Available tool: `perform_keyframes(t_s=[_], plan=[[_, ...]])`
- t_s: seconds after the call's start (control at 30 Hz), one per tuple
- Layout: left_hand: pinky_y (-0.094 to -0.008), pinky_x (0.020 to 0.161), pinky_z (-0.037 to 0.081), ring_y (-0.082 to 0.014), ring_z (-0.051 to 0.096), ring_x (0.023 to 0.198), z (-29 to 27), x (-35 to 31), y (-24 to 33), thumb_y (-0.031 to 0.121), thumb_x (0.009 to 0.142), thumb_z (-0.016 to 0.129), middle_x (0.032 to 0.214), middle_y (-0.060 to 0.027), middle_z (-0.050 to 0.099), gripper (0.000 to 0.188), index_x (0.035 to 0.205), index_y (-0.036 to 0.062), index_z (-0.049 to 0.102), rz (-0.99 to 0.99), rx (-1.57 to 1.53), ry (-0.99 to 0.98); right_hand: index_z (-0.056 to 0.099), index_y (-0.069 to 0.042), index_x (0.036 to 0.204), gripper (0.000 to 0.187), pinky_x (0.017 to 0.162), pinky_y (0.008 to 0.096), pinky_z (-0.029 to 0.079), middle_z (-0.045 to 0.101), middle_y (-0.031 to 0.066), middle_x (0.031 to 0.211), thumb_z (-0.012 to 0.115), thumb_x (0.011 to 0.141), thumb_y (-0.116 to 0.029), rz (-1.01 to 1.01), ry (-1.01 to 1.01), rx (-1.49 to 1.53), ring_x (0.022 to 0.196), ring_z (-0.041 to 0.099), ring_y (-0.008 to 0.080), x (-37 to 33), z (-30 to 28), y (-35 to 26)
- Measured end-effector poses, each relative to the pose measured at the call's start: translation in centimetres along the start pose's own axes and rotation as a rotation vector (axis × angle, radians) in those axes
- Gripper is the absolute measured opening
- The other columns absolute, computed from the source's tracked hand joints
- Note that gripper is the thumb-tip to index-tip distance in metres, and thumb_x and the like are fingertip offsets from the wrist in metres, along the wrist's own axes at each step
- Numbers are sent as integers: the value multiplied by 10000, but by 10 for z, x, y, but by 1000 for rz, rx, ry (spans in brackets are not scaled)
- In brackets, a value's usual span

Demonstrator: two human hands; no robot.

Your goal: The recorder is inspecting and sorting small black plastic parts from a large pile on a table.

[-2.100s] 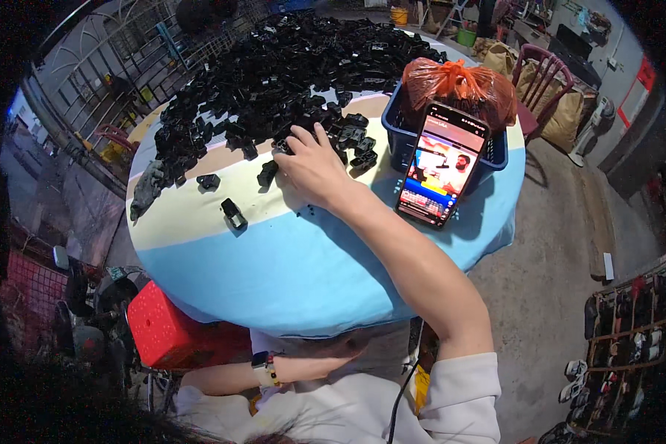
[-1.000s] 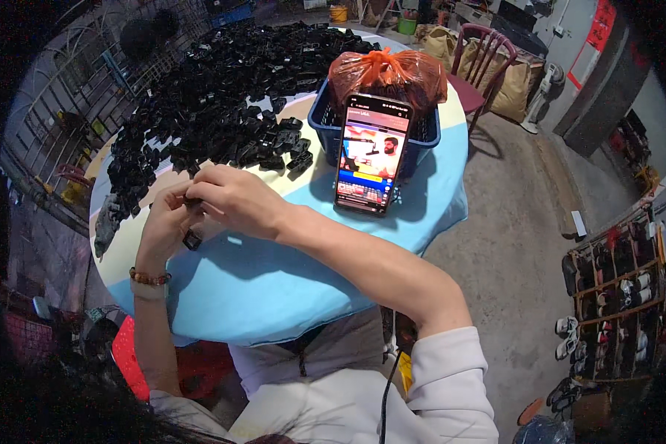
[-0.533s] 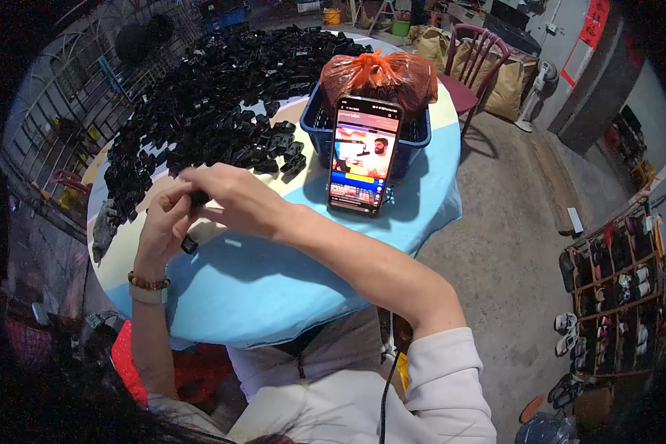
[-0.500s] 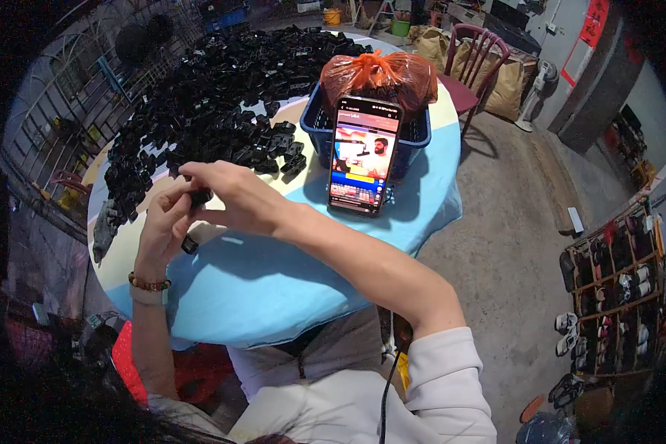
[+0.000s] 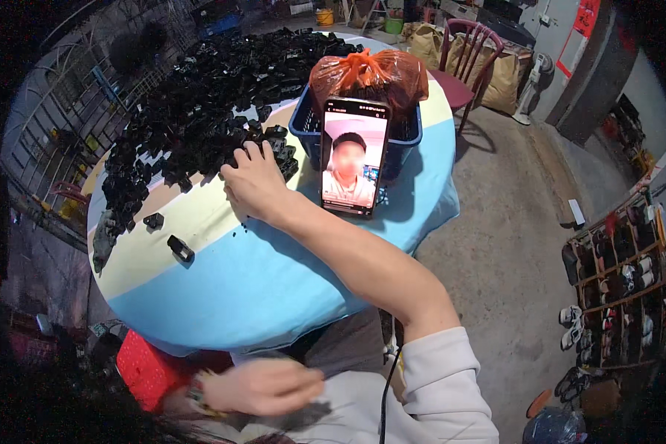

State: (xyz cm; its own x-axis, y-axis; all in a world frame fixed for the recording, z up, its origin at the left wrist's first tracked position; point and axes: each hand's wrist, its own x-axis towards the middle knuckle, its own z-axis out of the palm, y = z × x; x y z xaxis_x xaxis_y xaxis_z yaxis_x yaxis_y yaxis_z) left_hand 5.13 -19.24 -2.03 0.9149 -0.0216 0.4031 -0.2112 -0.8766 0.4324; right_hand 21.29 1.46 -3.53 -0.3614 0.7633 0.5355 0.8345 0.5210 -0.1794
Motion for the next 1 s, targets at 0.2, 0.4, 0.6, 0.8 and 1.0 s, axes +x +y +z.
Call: perform_keyframes(t_s=[0.2, 0.4, 0.6, 0.8, 1.0], plan=[[-338, 846, 504, -275, 589, 925, 172, -85, -57, 105, 806, 625, 1027, -161, 583, 527, 1304, -2, 489, 113, 993, -631, 654, -77, 920, 139, 928, 449, 404, 598, 93, 941, 634, 811, -161, -93, 115, -73, 985, 542, 281, 11, 13, 0], [-428, 1039, 381, -365, 491, 1226, 214, -115, -103, 119, 892, 542, 1387, -283, 443, 612, 1465, 51, 337, -598, 192, -92, 669, -103, 849, 80, 980, 453, 375, 601, 66, 859, 628, 785, -126, -73, 89, -147, 930, 560, 247, 0, 4, 9], [-410, 936, 473, -364, 558, 1128, 92, -54, -23, 170, 919, 533, 1280, -259, 516, 519, 1390, -8, 406, -380, -482, -410, 672, -97, 823, 43, 959, 450, 418, 614, 35, 808, 637, 809, -120, -170, 173, -127, 875, 596, 224, 7, -8, -3], [-295, 682, 513, -210, 650, 819, -66, -56, 7, -13, 763, 686, 982, -118, 676, 359, 1116, 27, 634, -711, -111, 229, 680, -32, 964, 135, 660, 328, 532, 691, 151, 791, 642, 891, -140, 55, 111, 729, 738, 701, 243, 8, -16, -5], [-359, 737, 493, -275, 586, 845, -92, -73, -67, 162, 758, 781, 1097, -141, 596, 543, 1242, 31, 574, -1108, 455, 553, 692, -37, 966, 176, 646, 366, 519, 686, 163, 808, 622, 891, -180, 139, 105, 704, 708, 674, 309, 5, -23, -4]])
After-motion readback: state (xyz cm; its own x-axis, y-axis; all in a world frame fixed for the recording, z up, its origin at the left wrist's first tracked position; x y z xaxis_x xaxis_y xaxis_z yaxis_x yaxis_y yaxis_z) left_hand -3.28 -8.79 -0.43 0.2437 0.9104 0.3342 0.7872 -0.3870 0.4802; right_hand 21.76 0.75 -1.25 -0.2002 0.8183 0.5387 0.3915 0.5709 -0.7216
